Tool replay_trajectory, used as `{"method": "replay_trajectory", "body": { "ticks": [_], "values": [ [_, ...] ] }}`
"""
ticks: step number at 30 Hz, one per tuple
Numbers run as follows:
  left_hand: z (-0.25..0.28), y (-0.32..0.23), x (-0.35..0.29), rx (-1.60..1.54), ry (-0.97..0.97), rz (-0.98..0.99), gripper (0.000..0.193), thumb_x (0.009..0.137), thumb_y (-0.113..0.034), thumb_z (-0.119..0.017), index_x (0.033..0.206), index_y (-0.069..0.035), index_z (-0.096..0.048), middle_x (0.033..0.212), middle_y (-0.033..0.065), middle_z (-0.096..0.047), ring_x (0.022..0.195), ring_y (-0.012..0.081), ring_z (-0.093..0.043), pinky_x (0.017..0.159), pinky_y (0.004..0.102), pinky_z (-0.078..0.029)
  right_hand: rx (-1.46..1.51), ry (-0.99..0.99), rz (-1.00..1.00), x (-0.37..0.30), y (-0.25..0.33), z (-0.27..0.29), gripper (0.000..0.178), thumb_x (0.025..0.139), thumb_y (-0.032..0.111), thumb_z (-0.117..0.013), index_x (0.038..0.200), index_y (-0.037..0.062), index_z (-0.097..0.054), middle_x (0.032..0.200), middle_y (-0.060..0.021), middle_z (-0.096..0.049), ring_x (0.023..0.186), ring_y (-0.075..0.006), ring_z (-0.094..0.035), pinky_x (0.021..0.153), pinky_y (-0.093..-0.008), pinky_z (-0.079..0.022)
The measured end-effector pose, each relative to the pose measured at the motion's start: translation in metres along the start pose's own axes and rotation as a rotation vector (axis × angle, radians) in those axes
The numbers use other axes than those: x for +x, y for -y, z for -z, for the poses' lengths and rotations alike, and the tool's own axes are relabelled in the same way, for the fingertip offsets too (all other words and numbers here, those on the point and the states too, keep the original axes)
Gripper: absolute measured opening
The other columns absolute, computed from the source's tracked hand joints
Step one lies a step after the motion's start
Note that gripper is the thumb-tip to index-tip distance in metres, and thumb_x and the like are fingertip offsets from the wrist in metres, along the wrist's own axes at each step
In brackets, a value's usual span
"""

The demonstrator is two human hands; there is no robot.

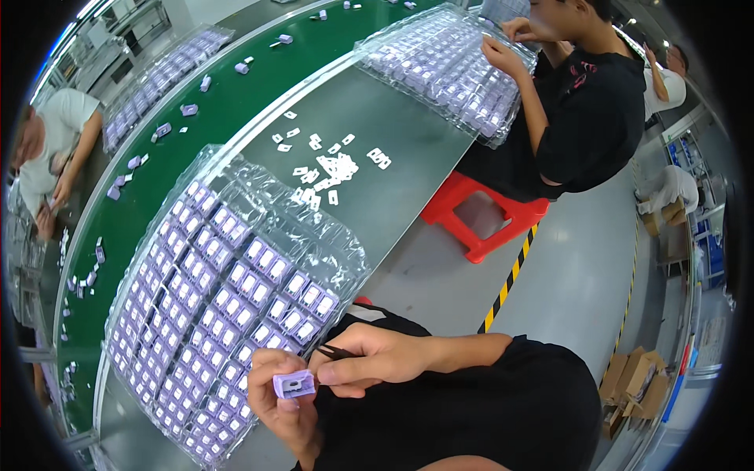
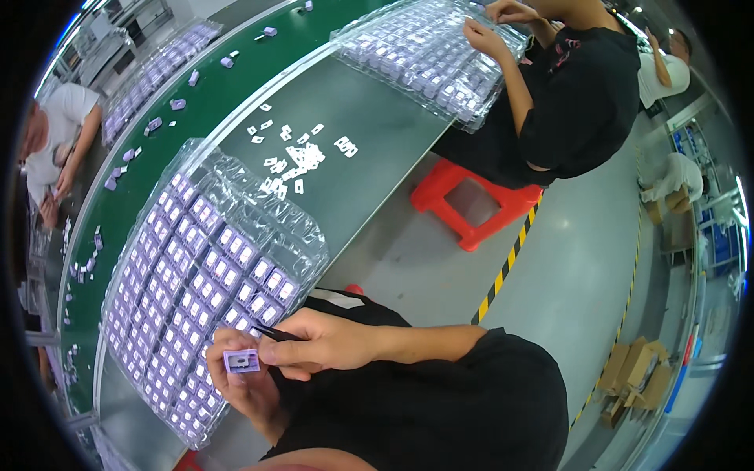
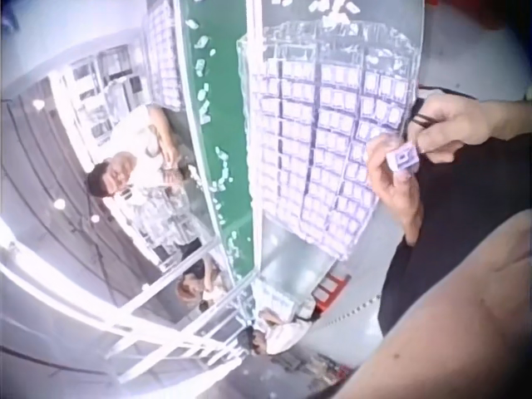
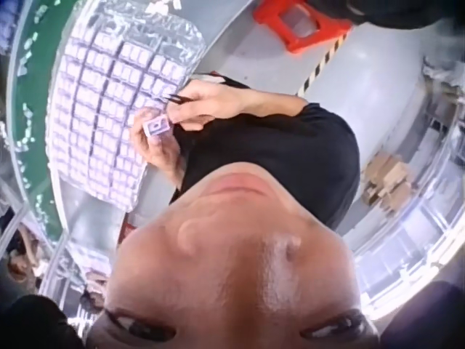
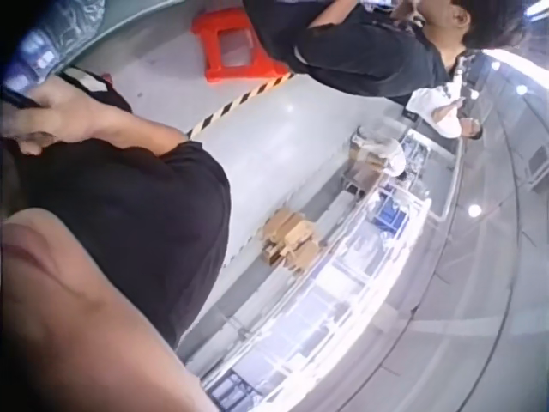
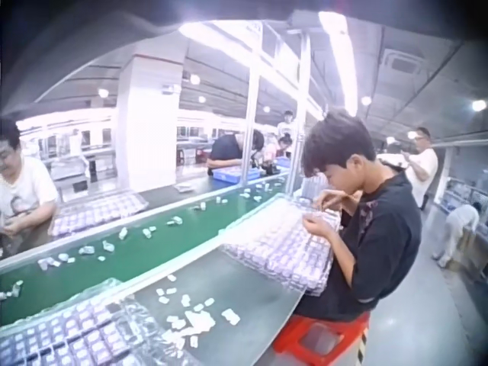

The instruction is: Assembling small electronic components into plastic housings on a production line.

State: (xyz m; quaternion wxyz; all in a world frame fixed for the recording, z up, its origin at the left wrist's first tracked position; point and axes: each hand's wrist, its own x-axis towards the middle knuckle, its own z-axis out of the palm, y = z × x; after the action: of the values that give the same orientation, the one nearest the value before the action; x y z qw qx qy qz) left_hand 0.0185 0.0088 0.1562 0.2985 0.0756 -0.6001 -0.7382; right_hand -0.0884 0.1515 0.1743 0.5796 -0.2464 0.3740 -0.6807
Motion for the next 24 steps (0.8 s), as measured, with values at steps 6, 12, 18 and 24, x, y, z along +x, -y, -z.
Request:
{"method": "replay_trajectory", "body": {
  "ticks": [6, 12, 18, 24],
  "values": [
    [0.008, 0.001, 0.010, -0.322, -0.081, 0.042, 0.042, 0.092, -0.038, -0.056, 0.102, 0.001, -0.047, 0.089, 0.0157, -0.054, 0.076, 0.0217, -0.053, 0.068, 0.0332, -0.046, -0.251, -0.219, 0.163, 0.007, 0.002, -0.013, 0.019, 0.098, 0.016, -0.055, 0.100, -0.0012, -0.063, 0.081, -0.0008, -0.060, 0.063, -0.0050, -0.048, 0.062, -0.0223, -0.040],
    [-0.005, 0.012, 0.048, -0.648, -0.175, 0.216, 0.048, 0.096, -0.042, -0.049, 0.115, 0.002, -0.048, 0.079, 0.0076, -0.055, 0.074, 0.0193, -0.052, 0.067, 0.0334, -0.043, -0.452, -0.410, 0.263, 0.008, 0.024, -0.001, 0.017, 0.097, 0.013, -0.048, 0.109, 0.0017, -0.051, 0.086, -0.0017, -0.052, 0.080, -0.0086, -0.049, 0.075, -0.0240, -0.041],
    [-0.011, 0.019, 0.062, -0.671, 0.054, 0.120, 0.049, 0.105, -0.039, -0.032, 0.124, 0.003, -0.047, 0.089, 0.0120, -0.062, 0.079, 0.0211, -0.054, 0.076, 0.0344, -0.043, -1.560, -0.593, 0.475, 0.024, 0.075, -0.036, 0.013, 0.088, 0.003, -0.064, 0.099, -0.0045, -0.065, 0.074, -0.0082, -0.059, 0.063, -0.0110, -0.054, 0.056, -0.0245, -0.042],
    [-0.004, 0.026, 0.052, -0.635, 0.007, 0.002, 0.047, 0.105, -0.038, -0.028, 0.124, 0.002, -0.046, 0.109, 0.0236, -0.065, 0.102, 0.0312, -0.064, 0.086, 0.0398, -0.052, -2.146, -0.147, 0.553, 0.048, 0.106, -0.053, 0.028, 0.074, -0.006, -0.075, 0.101, -0.0045, -0.067, 0.077, -0.0102, -0.063, 0.063, -0.0180, -0.057, 0.058, -0.0274, -0.044]
  ]
}}
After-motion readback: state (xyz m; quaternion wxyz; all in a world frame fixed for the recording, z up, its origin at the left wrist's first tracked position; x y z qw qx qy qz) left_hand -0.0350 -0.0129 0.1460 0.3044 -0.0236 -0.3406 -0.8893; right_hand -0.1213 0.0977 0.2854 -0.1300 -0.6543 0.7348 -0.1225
